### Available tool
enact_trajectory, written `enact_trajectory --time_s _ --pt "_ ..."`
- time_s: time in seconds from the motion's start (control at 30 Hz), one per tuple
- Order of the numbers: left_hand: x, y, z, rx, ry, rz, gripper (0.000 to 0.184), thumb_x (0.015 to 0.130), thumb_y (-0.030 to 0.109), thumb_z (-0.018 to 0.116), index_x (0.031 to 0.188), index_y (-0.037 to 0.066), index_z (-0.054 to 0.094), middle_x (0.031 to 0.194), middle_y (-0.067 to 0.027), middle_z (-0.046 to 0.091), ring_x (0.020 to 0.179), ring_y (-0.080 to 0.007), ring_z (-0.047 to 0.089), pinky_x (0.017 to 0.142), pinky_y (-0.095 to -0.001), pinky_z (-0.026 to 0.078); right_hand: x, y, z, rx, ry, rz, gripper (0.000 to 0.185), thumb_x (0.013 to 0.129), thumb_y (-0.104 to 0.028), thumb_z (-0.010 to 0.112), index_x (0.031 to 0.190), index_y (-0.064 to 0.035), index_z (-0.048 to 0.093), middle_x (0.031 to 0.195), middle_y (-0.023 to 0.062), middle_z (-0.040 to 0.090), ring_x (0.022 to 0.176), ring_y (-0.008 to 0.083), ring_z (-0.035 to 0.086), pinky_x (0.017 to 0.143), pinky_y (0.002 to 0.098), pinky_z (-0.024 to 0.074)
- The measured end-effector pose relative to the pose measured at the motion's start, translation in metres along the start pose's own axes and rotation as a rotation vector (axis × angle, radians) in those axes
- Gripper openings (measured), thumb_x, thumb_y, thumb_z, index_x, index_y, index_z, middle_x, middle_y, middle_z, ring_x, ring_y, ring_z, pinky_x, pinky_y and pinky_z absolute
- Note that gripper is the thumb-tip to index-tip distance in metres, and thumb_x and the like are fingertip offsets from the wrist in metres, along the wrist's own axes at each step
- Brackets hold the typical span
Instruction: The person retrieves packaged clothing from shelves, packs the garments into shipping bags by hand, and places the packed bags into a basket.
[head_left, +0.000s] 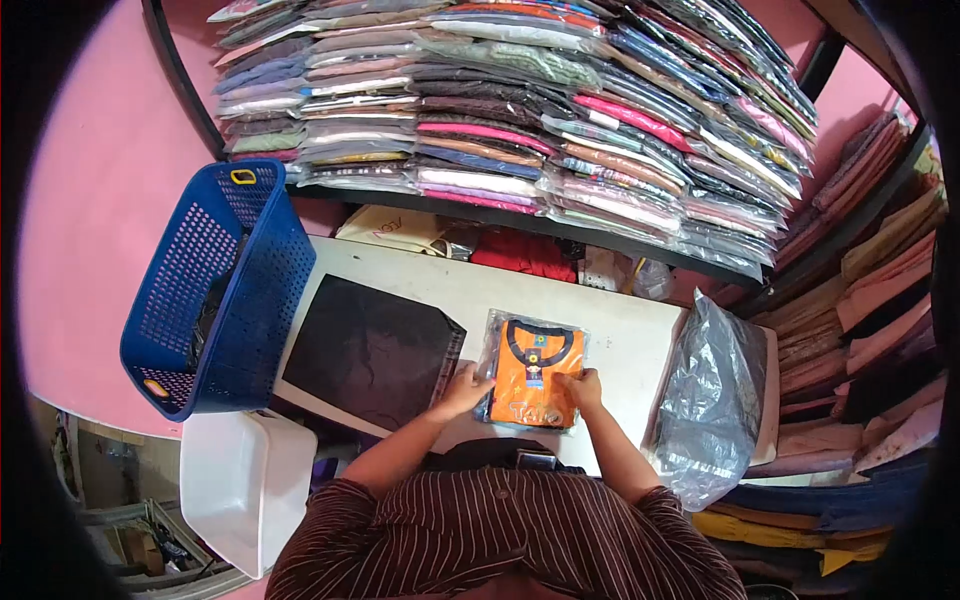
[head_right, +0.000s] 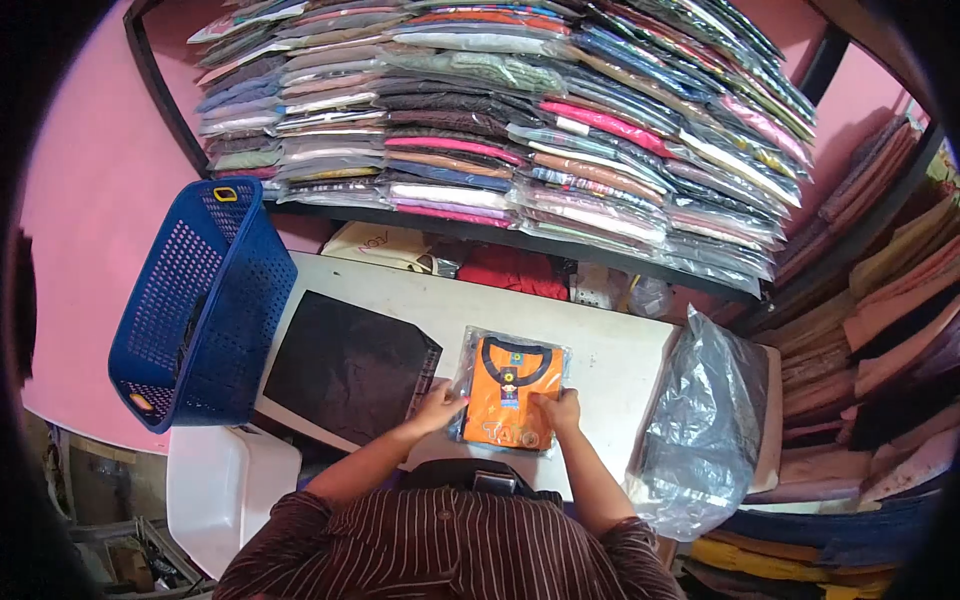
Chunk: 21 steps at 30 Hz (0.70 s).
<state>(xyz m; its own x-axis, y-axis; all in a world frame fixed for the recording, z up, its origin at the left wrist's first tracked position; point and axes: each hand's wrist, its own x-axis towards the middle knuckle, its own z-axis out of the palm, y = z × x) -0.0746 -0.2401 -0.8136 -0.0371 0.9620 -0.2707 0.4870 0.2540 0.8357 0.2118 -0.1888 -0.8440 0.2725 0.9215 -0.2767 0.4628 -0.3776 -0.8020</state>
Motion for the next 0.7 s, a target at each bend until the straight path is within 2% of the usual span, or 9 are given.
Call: enact_trajectory --time_s 0.07,0.17,0.23,0.4,0.47,0.5,0.53,0.67,0.7 --pt "0.013 0.002 0.019 0.089 0.040 -0.040 0.077 0.076 0.039 0.071 0.129 -0.007 0.040 0.110 -0.0273 0.060 0.095 -0.0336 0.065 0.081 -0.0405 0.051 0.002 -0.010 0.000 0.007 -0.204 0.070 0.048 0.065 -0.032 0.084 0.089 0.0030 0.063 0.084 0.0099 0.068 0.069 0.0164 0.065 0.061 0.0305 0.0516" --pt "0.024 0.009 0.028 -0.040 -0.146 -0.253 0.070 0.072 0.035 0.073 0.124 -0.004 0.046 0.107 -0.0248 0.062 0.095 -0.0338 0.065 0.080 -0.0400 0.051 -0.019 -0.033 -0.004 -0.105 -0.108 -0.007 0.048 0.067 -0.033 0.081 0.092 0.0027 0.059 0.087 0.0166 0.068 0.078 0.0266 0.067 0.069 0.0360 0.0521" --pt "0.019 0.031 0.018 -0.011 -0.185 -0.185 0.064 0.070 0.033 0.074 0.118 -0.001 0.051 0.106 -0.0228 0.064 0.095 -0.0329 0.065 0.080 -0.0402 0.051 -0.029 -0.052 -0.004 -0.308 -0.055 -0.080 0.046 0.075 -0.030 0.071 0.101 0.0030 0.051 0.092 0.0258 0.066 0.087 0.0408 0.065 0.075 0.0434 0.0513" --pt "0.006 0.064 0.017 0.181 -0.080 -0.134 0.046 0.065 0.027 0.075 0.103 0.005 0.060 0.097 -0.0167 0.067 0.093 -0.0312 0.065 0.079 -0.0409 0.051 -0.037 -0.080 -0.009 -0.332 -0.091 -0.174 0.052 0.080 -0.026 0.062 0.116 0.0053 0.041 0.099 0.0285 0.063 0.091 0.0442 0.062 0.079 0.0466 0.0501" --pt "0.009 0.058 0.028 0.194 0.002 -0.108 0.045 0.063 0.026 0.075 0.101 0.005 0.062 0.094 -0.0170 0.067 0.093 -0.0320 0.065 0.080 -0.0408 0.051 -0.057 -0.108 -0.016 -0.422 -0.163 -0.257 0.077 0.075 -0.036 0.068 0.130 0.0054 0.033 0.121 0.0280 0.051 0.111 0.0424 0.053 0.089 0.0513 0.0453" --pt "0.001 0.081 0.018 0.236 -0.063 -0.124 0.045 0.071 0.021 0.068 0.110 0.002 0.058 0.101 -0.0167 0.067 0.096 -0.0283 0.065 0.085 -0.0387 0.050 -0.067 -0.118 -0.017 -0.422 -0.164 -0.258 0.077 0.075 -0.036 0.068 0.130 0.0054 0.033 0.121 0.0280 0.051 0.111 0.0424 0.053 0.089 0.0513 0.0453" --pt "-0.003 0.093 0.016 0.236 -0.063 -0.125 0.045 0.071 0.021 0.068 0.110 0.002 0.058 0.101 -0.0167 0.067 0.096 -0.0283 0.065 0.085 -0.0387 0.050 -0.078 -0.129 -0.016 -0.545 -0.250 -0.263 0.094 0.071 -0.042 0.071 0.137 0.0055 0.024 0.127 0.0260 0.046 0.116 0.0413 0.049 0.091 0.0542 0.0427" --pt "-0.010 0.102 0.016 -0.193 -0.165 -0.115 0.038 0.081 0.021 0.057 0.113 0.002 0.057 0.108 -0.0158 0.063 0.100 -0.0257 0.061 0.086 -0.0357 0.049 -0.110 -0.160 -0.017 -0.817 -0.479 -0.224 0.131 0.057 -0.058 0.077 0.146 0.0052 0.004 0.137 0.0199 0.036 0.126 0.0380 0.039 0.097 0.0602 0.0352" --pt "-0.009 0.098 0.017 -0.481 -0.297 -0.310 0.034 0.082 0.023 0.056 0.110 0.004 0.058 0.104 -0.0126 0.064 0.094 -0.0251 0.063 0.080 -0.0352 0.050 -0.117 -0.165 -0.017 -0.867 -0.458 -0.228 0.129 0.058 -0.056 0.077 0.146 0.0053 0.004 0.137 0.0179 0.037 0.125 0.0357 0.040 0.096 0.0575 0.0359"
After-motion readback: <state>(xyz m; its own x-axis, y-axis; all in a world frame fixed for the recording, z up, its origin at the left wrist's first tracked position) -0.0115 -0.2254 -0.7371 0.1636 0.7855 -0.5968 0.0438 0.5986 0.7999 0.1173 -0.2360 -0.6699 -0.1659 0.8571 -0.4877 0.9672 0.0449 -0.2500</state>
